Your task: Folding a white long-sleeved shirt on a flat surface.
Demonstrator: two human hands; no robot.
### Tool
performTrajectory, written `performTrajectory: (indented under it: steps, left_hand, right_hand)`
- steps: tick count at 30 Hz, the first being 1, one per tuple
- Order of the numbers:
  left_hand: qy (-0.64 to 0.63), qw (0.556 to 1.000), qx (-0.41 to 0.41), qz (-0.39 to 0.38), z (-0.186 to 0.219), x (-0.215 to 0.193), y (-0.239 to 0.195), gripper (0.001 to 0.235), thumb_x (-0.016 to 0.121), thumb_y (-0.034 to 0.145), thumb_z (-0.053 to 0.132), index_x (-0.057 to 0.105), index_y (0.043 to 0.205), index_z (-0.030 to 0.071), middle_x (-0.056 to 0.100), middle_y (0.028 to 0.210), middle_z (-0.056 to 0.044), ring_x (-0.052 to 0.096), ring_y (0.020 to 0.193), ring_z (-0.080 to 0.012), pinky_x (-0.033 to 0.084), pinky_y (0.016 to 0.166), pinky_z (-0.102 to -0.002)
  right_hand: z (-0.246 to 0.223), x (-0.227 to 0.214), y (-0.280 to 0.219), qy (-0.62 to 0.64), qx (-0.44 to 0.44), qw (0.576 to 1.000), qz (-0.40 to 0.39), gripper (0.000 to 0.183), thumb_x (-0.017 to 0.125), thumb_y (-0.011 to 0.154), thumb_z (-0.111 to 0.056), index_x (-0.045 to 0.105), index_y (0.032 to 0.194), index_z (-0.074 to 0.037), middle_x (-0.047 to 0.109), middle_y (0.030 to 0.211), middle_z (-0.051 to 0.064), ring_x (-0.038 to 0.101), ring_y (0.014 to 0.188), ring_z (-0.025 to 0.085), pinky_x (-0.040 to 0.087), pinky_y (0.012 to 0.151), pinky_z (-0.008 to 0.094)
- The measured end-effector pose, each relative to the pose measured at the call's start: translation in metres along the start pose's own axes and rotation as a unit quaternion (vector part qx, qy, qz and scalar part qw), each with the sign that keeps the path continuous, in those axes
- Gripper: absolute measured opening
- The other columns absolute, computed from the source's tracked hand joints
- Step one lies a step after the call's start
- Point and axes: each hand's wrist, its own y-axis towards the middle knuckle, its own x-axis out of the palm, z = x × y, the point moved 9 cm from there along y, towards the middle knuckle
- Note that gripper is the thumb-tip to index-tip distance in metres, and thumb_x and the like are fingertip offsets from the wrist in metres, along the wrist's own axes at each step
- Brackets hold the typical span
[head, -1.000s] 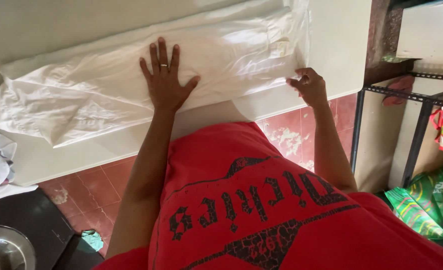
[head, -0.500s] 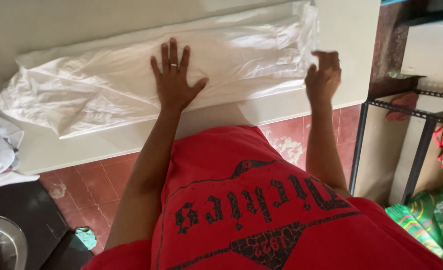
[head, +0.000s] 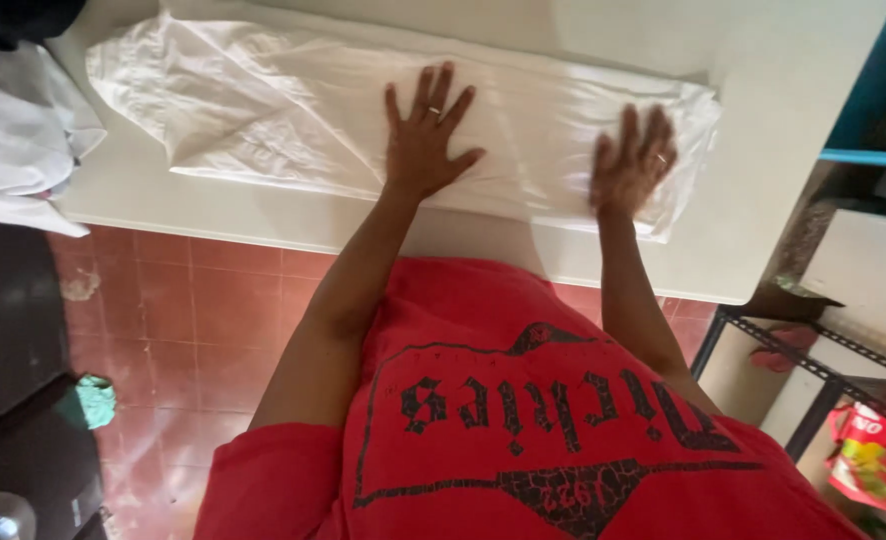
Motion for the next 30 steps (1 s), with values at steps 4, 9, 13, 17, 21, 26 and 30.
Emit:
performTrajectory:
  steps: [4, 9, 13, 17, 21, 26, 30]
  left_hand:
    - [0.012, 0.989, -0.139, -0.054, -0.043, -0.012, 0.002, 0.081, 0.052, 0.109, 0.072, 0.027, 0.17, 0.025, 0.002, 0.171, -0.008, 0.001, 0.158, -0.0313, 0.006, 0.121, -0.071]
    - [0.057, 0.964, -0.249, -0.069, -0.087, -0.013, -0.012, 0.081, 0.054, 0.119, 0.071, 0.015, 0.174, 0.026, -0.006, 0.171, -0.005, 0.001, 0.16, -0.0329, 0.009, 0.131, -0.059]
    - [0.034, 0.962, -0.262, -0.07, -0.053, -0.009, -0.002, 0.065, 0.045, 0.121, 0.045, 0.014, 0.172, 0.02, -0.003, 0.171, -0.01, 0.0, 0.16, -0.0309, 0.002, 0.13, -0.059]
    - [0.07, 0.991, -0.095, -0.061, 0.061, 0.029, 0.015, 0.069, 0.041, 0.112, 0.049, 0.021, 0.17, 0.015, -0.002, 0.171, -0.016, 0.002, 0.158, -0.0348, 0.015, 0.121, -0.061]
    - [-0.049, 0.997, -0.048, 0.047, 0.14, 0.043, 0.013, 0.078, 0.068, 0.095, 0.052, 0.039, 0.162, 0.024, 0.024, 0.169, -0.018, 0.027, 0.156, -0.0394, 0.025, 0.12, -0.065]
    - [-0.102, 0.992, -0.006, 0.068, 0.168, 0.061, 0.013, 0.068, 0.049, 0.105, 0.06, 0.039, 0.162, 0.025, 0.025, 0.171, -0.014, 0.024, 0.157, -0.0367, 0.02, 0.123, -0.062]
    - [-0.103, 0.991, -0.023, 0.087, 0.17, 0.064, 0.014, 0.064, 0.044, 0.107, 0.061, 0.04, 0.161, 0.028, 0.026, 0.171, -0.011, 0.025, 0.157, -0.0353, 0.023, 0.122, -0.062]
  right_hand:
    - [0.072, -0.011, -0.012, 0.131, 0.119, 0.968, 0.18, 0.08, 0.021, 0.099, -0.078, 0.041, 0.157, -0.027, 0.027, 0.165, 0.01, 0.025, 0.151, 0.033, 0.021, 0.12, 0.063]
    - [0.092, 0.005, -0.014, 0.138, 0.173, 0.955, 0.196, 0.101, 0.01, 0.086, -0.09, 0.043, 0.155, -0.024, 0.027, 0.164, 0.013, 0.028, 0.151, 0.039, 0.026, 0.119, 0.064]
    - [0.112, 0.004, -0.027, 0.206, 0.143, 0.924, 0.29, 0.085, 0.053, 0.093, -0.08, 0.046, 0.152, -0.02, 0.04, 0.155, 0.016, 0.048, 0.137, 0.042, 0.042, 0.107, 0.06]
    - [0.138, 0.011, -0.037, 0.409, 0.186, 0.872, 0.193, 0.103, 0.079, 0.084, -0.07, 0.034, 0.152, -0.007, 0.048, 0.131, 0.021, 0.059, 0.118, 0.041, 0.058, 0.092, 0.052]
    - [0.172, 0.059, -0.028, 0.468, 0.233, 0.838, 0.156, 0.086, 0.093, 0.079, -0.06, 0.056, 0.139, -0.011, 0.061, 0.114, 0.013, 0.065, 0.108, 0.033, 0.051, 0.097, 0.047]
    - [0.172, 0.069, -0.013, 0.59, 0.191, 0.781, -0.074, 0.068, 0.09, 0.082, -0.047, 0.066, 0.132, -0.009, 0.071, 0.114, 0.02, 0.072, 0.102, 0.034, 0.056, 0.086, 0.053]
    - [0.155, 0.076, 0.0, 0.644, 0.155, 0.733, -0.154, 0.079, 0.092, 0.08, -0.049, 0.058, 0.142, -0.012, 0.071, 0.118, 0.019, 0.071, 0.102, 0.037, 0.055, 0.087, 0.06]
